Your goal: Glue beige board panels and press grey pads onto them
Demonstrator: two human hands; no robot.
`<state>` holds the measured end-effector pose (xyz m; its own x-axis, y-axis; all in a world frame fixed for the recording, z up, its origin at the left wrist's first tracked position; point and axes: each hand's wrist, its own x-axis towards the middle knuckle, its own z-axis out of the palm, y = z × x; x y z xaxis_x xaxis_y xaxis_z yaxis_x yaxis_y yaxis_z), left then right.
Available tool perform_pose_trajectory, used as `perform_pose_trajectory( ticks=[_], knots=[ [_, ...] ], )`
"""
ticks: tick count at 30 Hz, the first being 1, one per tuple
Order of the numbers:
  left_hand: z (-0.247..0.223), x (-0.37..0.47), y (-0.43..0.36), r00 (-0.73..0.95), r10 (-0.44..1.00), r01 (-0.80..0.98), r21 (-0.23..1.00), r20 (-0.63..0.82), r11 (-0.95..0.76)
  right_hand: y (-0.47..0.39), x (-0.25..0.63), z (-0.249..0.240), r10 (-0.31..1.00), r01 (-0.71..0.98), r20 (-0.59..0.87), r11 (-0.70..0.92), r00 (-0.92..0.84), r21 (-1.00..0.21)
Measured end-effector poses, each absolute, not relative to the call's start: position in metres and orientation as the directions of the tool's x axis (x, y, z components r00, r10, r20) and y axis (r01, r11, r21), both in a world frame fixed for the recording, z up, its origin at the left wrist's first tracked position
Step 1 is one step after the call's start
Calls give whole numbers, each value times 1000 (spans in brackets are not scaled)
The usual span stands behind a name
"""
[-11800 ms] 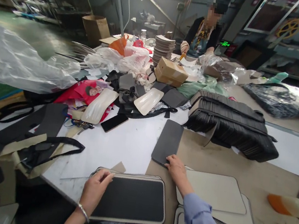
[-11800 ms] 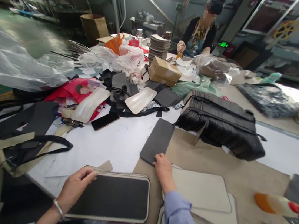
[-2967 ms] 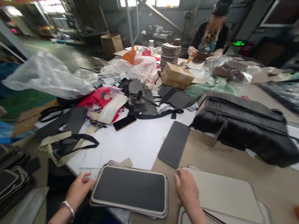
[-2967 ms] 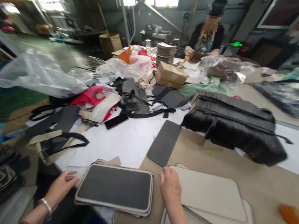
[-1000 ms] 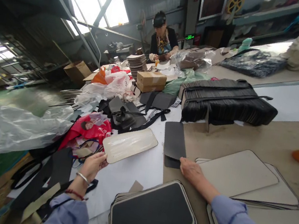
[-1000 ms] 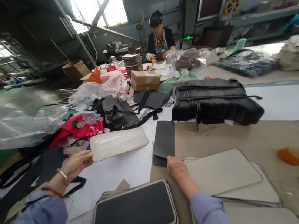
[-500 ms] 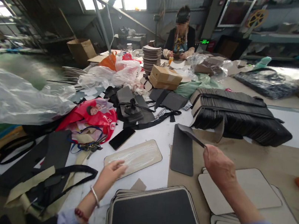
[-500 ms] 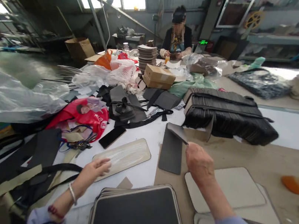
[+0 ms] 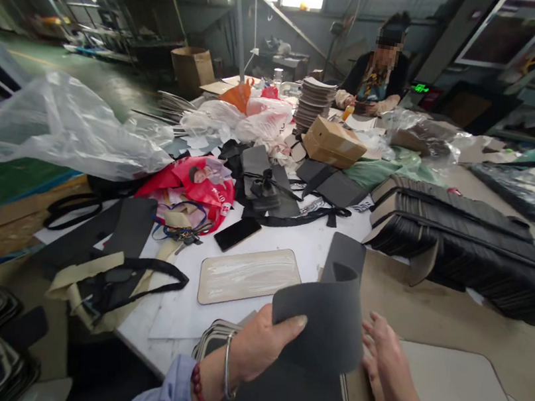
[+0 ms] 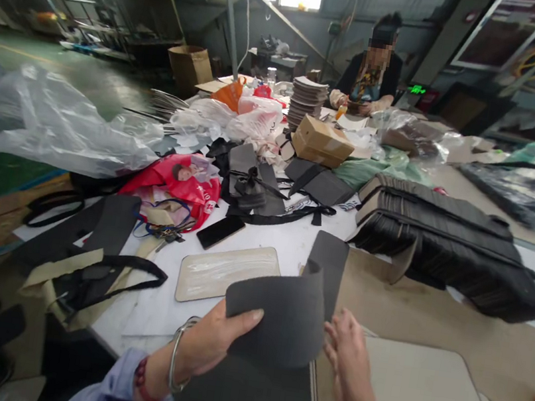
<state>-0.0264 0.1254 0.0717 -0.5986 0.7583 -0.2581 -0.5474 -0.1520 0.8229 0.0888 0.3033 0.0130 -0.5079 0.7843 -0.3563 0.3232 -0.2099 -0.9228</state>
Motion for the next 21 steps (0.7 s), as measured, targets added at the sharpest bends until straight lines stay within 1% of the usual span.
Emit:
perform_pose_trajectory(
  ticks=[1,2,3,4,6,9,11,12,14,16,17,19,20,21],
  knots=[
    [72,-25,119,-569,774,-580,803,-278,-138,310,89,13,669,287,-479,-385,-568,-877],
    [72,-24,113,-551,776,-610,783,-307,-123,314,89,14,536,284,-562,-515,-630,-809],
    [70,-22,106,-545,765,-636,764,-343,-111,315,90,15,426,295,-606,-598,-672,-746],
    [67,-21,99,-546,745,-658,746,-383,-99,314,91,16,357,302,-624,-642,-695,-704],
    [59,-21,84,-555,689,-695,715,-466,-77,310,92,16,326,290,-619,-667,-715,-687],
    [42,-29,56,-575,576,-744,664,-581,-73,305,89,10,360,306,-593,-603,-721,-737],
    [30,-39,35,-610,469,-755,648,-639,-100,303,81,1,406,383,-596,-493,-693,-781],
    [24,-46,25,-628,418,-753,648,-657,-114,303,75,-4,424,433,-586,-407,-691,-804],
    [14,-60,6,-659,337,-741,658,-672,-135,300,58,-16,418,508,-529,-169,-739,-844],
    [5,-76,-7,-682,294,-724,675,-670,-142,296,36,-27,387,519,-440,126,-810,-845],
    [0,-85,-12,-695,281,-712,688,-662,-141,294,25,-31,387,510,-393,272,-834,-816],
    [-10,-106,-15,-736,263,-666,736,-624,-122,291,1,-39,415,492,-296,523,-860,-696],
    [-17,-117,-15,-761,245,-635,767,-601,-89,290,-9,-42,433,485,-248,617,-867,-620],
    [-24,-128,-13,-788,206,-596,803,-581,-15,290,-19,-46,444,476,-200,689,-873,-547]
  ],
)
